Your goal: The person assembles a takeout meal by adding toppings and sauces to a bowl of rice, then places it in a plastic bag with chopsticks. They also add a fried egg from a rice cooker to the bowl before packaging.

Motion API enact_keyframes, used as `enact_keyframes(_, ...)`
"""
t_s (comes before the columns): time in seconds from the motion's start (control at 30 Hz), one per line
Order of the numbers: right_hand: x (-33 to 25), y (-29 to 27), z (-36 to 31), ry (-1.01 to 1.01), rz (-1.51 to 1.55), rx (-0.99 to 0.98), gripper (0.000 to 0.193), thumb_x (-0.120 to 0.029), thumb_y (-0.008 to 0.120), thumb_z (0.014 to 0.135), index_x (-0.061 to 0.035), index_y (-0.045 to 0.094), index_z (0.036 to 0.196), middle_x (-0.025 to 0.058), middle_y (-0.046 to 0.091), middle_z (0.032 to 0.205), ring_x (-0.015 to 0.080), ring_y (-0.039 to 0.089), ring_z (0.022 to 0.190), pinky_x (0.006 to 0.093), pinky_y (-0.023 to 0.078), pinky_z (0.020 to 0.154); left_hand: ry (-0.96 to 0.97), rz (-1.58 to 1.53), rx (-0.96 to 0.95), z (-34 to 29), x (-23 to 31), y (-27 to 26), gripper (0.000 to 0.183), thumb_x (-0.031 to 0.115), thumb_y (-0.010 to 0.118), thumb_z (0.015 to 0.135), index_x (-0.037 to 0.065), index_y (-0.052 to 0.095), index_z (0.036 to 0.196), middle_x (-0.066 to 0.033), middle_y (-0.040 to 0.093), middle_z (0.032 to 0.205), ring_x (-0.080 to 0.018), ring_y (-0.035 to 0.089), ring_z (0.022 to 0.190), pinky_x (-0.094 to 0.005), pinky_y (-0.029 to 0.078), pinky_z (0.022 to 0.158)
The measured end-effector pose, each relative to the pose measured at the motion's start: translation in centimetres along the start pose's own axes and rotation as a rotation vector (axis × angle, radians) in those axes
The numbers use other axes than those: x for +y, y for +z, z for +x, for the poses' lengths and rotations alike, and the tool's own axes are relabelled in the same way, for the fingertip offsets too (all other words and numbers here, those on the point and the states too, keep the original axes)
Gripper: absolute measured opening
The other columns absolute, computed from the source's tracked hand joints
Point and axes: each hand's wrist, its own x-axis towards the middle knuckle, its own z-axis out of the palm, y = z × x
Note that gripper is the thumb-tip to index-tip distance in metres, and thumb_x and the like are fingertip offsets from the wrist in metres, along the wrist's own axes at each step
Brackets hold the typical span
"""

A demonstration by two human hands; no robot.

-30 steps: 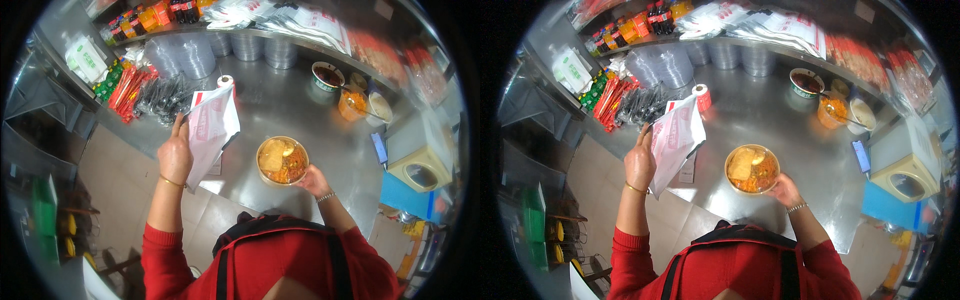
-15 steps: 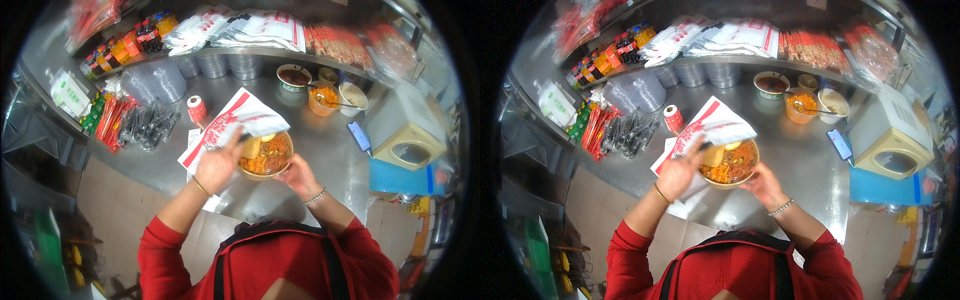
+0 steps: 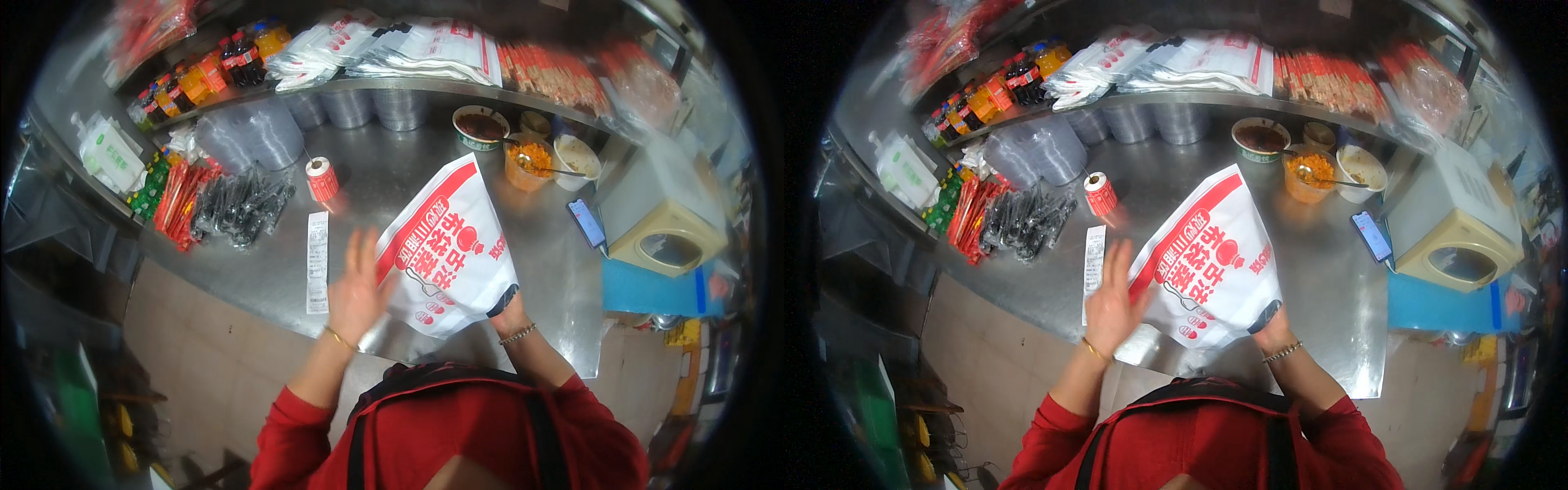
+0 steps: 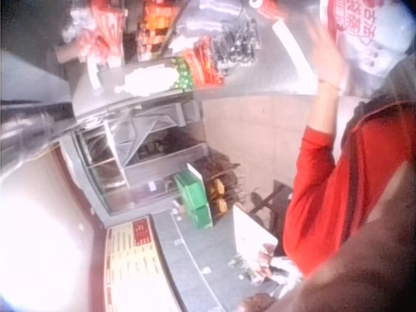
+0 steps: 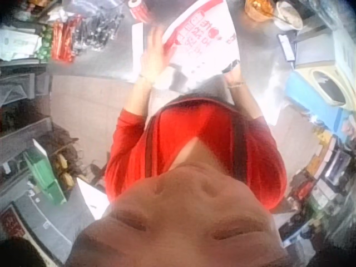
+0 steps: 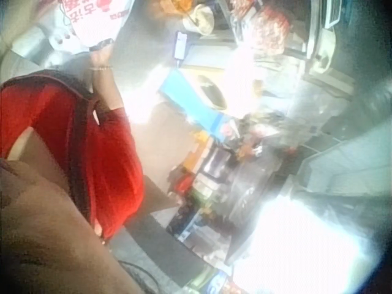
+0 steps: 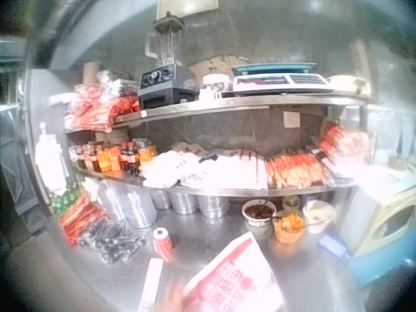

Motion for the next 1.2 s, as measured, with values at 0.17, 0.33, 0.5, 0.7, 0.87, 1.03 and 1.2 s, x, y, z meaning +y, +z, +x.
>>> enact_keyframes(0.17,0.3,1.4,-0.2,0.029,0.020,0.028,0.044,-0.033,0.044,0.091,-0.0044,0.047,0.123,0.0123,0.056,0.118,0.0254,0.053,0.109,0.0467,0.042,0.094,-0.074,-0.138,-0.121,0.1,-5.6,6.1,0.047,0.013,0.060,0.078,0.016,0.049,0.124,-0.0170,0.065,0.083,-0.0340,0.063,0.080,-0.0402,0.050,0.069)
enact_keyframes(0.33,0.5,1.3,-0.1,0.067,-0.160,-0.008,0.043,-0.026,0.047,0.082,-0.0052,0.048,0.119,0.0098,0.057,0.114,0.0240,0.053,0.107,0.0439,0.042,0.094,-0.374,-0.675,-0.381,-2.1,-7.1,16.5,0.032,0.018,0.059,0.081,0.007,0.059,0.111,-0.0131,0.066,0.097,-0.0257,0.065,0.083,-0.0356,0.050,0.074)
enact_keyframes(0.5,2.0,-0.9,1.7,0.009,-0.273,0.097,0.038,-0.020,0.049,0.082,-0.0077,0.047,0.118,0.0086,0.055,0.116,0.0213,0.056,0.100,0.0428,0.047,0.087,-0.527,-1.184,-0.414,-7.0,-1.1,19.7,0.029,0.013,0.055,0.083,0.000,0.057,0.109,-0.0091,0.064,0.096,-0.0189,0.063,0.080,-0.0310,0.050,0.072)
enact_keyframes(0.7,3.1,-3.9,2.9,-0.020,-0.253,0.133,0.046,-0.006,0.051,0.081,-0.0106,0.039,0.126,0.0080,0.056,0.108,0.0201,0.057,0.096,0.0359,0.050,0.081,-0.123,-0.836,-0.811,-6.3,1.0,12.0,0.019,0.019,0.056,0.086,0.007,0.060,0.100,-0.0070,0.066,0.081,-0.0183,0.063,0.071,-0.0311,0.050,0.062)
enact_keyframes(0.87,2.6,-4.7,1.6,0.011,-0.472,0.096,0.046,-0.013,0.056,0.082,-0.0096,0.042,0.125,0.0060,0.055,0.106,0.0173,0.055,0.095,0.0315,0.047,0.074,0.212,-0.190,-0.140,-0.2,3.0,10.0,0.036,0.018,0.062,0.076,0.008,0.058,0.111,-0.0113,0.060,0.106,-0.0314,0.057,0.094,-0.0426,0.046,0.078)
enact_keyframes(1.03,3.0,-3.6,-3.0,-0.179,-1.050,0.260,0.047,-0.025,0.067,0.077,-0.0068,0.050,0.116,0.0059,0.057,0.104,0.0212,0.054,0.092,0.0342,0.045,0.073,0.294,0.145,-0.049,4.0,2.5,13.4,0.033,0.014,0.061,0.073,0.011,0.060,0.106,-0.0087,0.056,0.114,-0.0285,0.055,0.100,-0.0469,0.042,0.085)
enact_keyframes(1.2,4.0,-1.8,-5.9,-0.571,-1.868,-0.065,0.041,-0.027,0.073,0.070,-0.0105,0.057,0.104,0.0095,0.058,0.093,0.0260,0.052,0.092,0.0374,0.037,0.085,0.318,0.183,-0.323,7.0,2.1,14.1,0.017,0.014,0.057,0.074,0.013,0.065,0.090,-0.0079,0.059,0.098,-0.0268,0.059,0.088,-0.0391,0.050,0.072)
